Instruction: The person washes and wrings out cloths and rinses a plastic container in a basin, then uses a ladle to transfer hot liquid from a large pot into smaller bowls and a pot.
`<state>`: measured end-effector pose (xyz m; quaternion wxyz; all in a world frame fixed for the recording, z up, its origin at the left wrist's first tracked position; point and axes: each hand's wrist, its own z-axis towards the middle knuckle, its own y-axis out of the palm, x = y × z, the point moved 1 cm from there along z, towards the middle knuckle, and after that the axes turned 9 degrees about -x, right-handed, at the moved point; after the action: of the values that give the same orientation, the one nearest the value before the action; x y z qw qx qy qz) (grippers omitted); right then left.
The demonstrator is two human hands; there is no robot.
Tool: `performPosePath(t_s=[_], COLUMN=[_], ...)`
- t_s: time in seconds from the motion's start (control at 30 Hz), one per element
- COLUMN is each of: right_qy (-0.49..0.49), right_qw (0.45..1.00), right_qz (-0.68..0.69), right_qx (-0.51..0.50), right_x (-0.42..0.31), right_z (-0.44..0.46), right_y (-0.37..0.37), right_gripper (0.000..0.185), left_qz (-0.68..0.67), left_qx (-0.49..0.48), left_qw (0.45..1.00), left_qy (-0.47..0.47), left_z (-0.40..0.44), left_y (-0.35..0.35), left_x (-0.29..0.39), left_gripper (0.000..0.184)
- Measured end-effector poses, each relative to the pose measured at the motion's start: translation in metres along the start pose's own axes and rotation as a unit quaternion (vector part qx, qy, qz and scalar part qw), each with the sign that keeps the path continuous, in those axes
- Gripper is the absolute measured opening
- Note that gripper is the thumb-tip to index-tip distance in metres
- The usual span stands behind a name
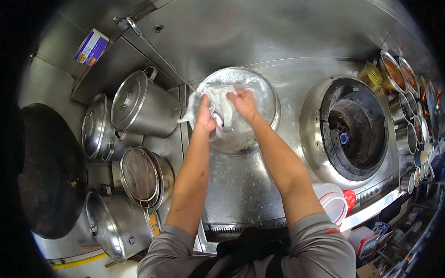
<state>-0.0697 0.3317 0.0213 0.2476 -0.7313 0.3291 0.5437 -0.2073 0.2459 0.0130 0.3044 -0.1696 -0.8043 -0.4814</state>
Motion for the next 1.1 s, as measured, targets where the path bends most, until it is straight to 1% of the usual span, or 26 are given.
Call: performPosePath(t_s=[0.03,0.07,0.1,0.13,0.17,0.23,0.37,0.43,0.47,0.5,0.57,0.6,0.63,0.67,0.7,0.73,0.77,0.83,0.87,0.9,0.93,0.97,1.0,1.03,1.07,1.1], right_qy=[-0.148,-0.292,-0.320,-0.349,-0.351,-0.453,-0.413,-0.445,-0.456,-0.455,-0.312,-0.276,-0.274,-0.293,-0.314,-0.248,-0.193,-0.078,-0.051,-0.053,-0.076,-0.097,-0.130,-0.163,-0.163,-0.164], right_qw=[0.989,0.956,0.947,0.935,0.934,0.852,0.874,0.815,0.807,0.807,0.875,0.886,0.889,0.871,0.850,0.862,0.860,0.830,0.821,0.819,0.852,0.879,0.901,0.920,0.914,0.907], right_qz=[-0.003,-0.004,-0.023,-0.041,-0.044,-0.260,-0.248,-0.357,-0.356,-0.359,-0.328,-0.327,-0.324,-0.348,-0.373,-0.402,-0.461,-0.544,-0.547,-0.550,-0.487,-0.420,-0.373,-0.324,-0.346,-0.369], right_qx=[0.017,0.032,-0.010,-0.050,-0.049,-0.045,-0.064,0.102,0.117,0.115,0.175,0.176,0.174,0.187,0.200,0.186,0.101,-0.093,-0.157,-0.156,-0.180,-0.205,-0.177,-0.148,-0.135,-0.120], right_x=[-0.003,-0.003,-0.002,-0.006,-0.015,-0.035,-0.025,-0.019,-0.017,-0.015,-0.009,-0.004,0.010,0.036,0.068,0.127,0.111,0.050,0.026,0.017,0.001,-0.013,-0.032,-0.057,-0.081,-0.105], right_z=[-0.006,-0.015,-0.028,-0.044,-0.060,-0.086,-0.061,-0.038,-0.028,-0.019,0.002,0.012,0.026,0.045,0.070,0.117,0.105,0.056,0.039,0.037,0.034,0.028,0.016,0.004,-0.004,-0.012], right_y=[0.014,0.028,0.042,0.054,0.065,0.082,0.082,0.076,0.076,0.076,0.073,0.069,0.066,0.065,0.066,0.071,0.060,0.046,0.040,0.031,0.021,0.014,0.006,-0.002,-0.009,-0.014], right_gripper=[0.021,0.015,0.012,0.011,0.011,0.016,0.020,0.021,0.025,0.025,0.031,0.036,0.036,0.032,0.031,0.033,0.035,0.040,0.044,0.044,0.042,0.041,0.039,0.037,0.033,0.031], left_qz=[-0.007,-0.060,-0.111,-0.208,-0.228,-0.251,-0.262,-0.234,-0.213,-0.183,-0.090,-0.032,0.088,0.171,0.171,0.293,0.410,0.369,0.342,0.312,0.287,0.284,0.429,0.562,0.566,0.565], left_qx=[0.000,-0.028,-0.056,-0.313,-0.310,-0.280,-0.242,-0.220,-0.198,-0.160,-0.050,0.014,0.142,0.197,0.200,0.177,0.150,0.147,0.187,0.227,0.174,0.176,0.128,0.076,0.060,0.062], left_qw=[1.000,0.998,0.992,0.927,0.923,0.925,0.931,0.945,0.955,0.968,0.992,0.997,0.984,0.963,0.963,0.938,0.899,0.917,0.921,0.922,0.942,0.943,0.891,0.811,0.816,0.816], left_qy=[0.002,-0.006,-0.015,-0.013,0.007,0.048,0.080,0.062,0.061,0.061,0.067,0.063,0.059,0.060,0.059,0.046,0.035,-0.008,-0.003,0.000,0.001,-0.001,0.072,0.143,0.102,0.105], left_z=[0.007,0.015,0.025,0.053,0.049,0.025,0.015,0.036,0.044,0.047,0.035,0.024,0.013,0.009,0.022,0.047,0.061,0.016,-0.018,-0.036,-0.035,-0.036,-0.035,-0.036,-0.043,-0.048], left_y=[-0.004,-0.008,-0.017,-0.053,-0.050,-0.031,-0.033,-0.048,-0.055,-0.056,-0.041,-0.027,-0.017,-0.013,-0.034,-0.066,-0.082,-0.022,0.014,0.031,0.019,0.005,-0.007,-0.013,-0.005,0.002], left_x=[-0.008,-0.016,-0.025,-0.044,-0.051,-0.059,-0.062,-0.061,-0.060,-0.057,-0.046,-0.040,-0.033,-0.031,-0.042,-0.059,-0.067,-0.035,-0.018,-0.009,-0.001,0.006,0.016,0.026,0.039,0.043], left_gripper=[0.057,0.056,0.056,0.059,0.059,0.058,0.057,0.056,0.056,0.056,0.054,0.053,0.051,0.046,0.046,0.046,0.050,0.045,0.040,0.036,0.037,0.037,0.039,0.043,0.045,0.045])
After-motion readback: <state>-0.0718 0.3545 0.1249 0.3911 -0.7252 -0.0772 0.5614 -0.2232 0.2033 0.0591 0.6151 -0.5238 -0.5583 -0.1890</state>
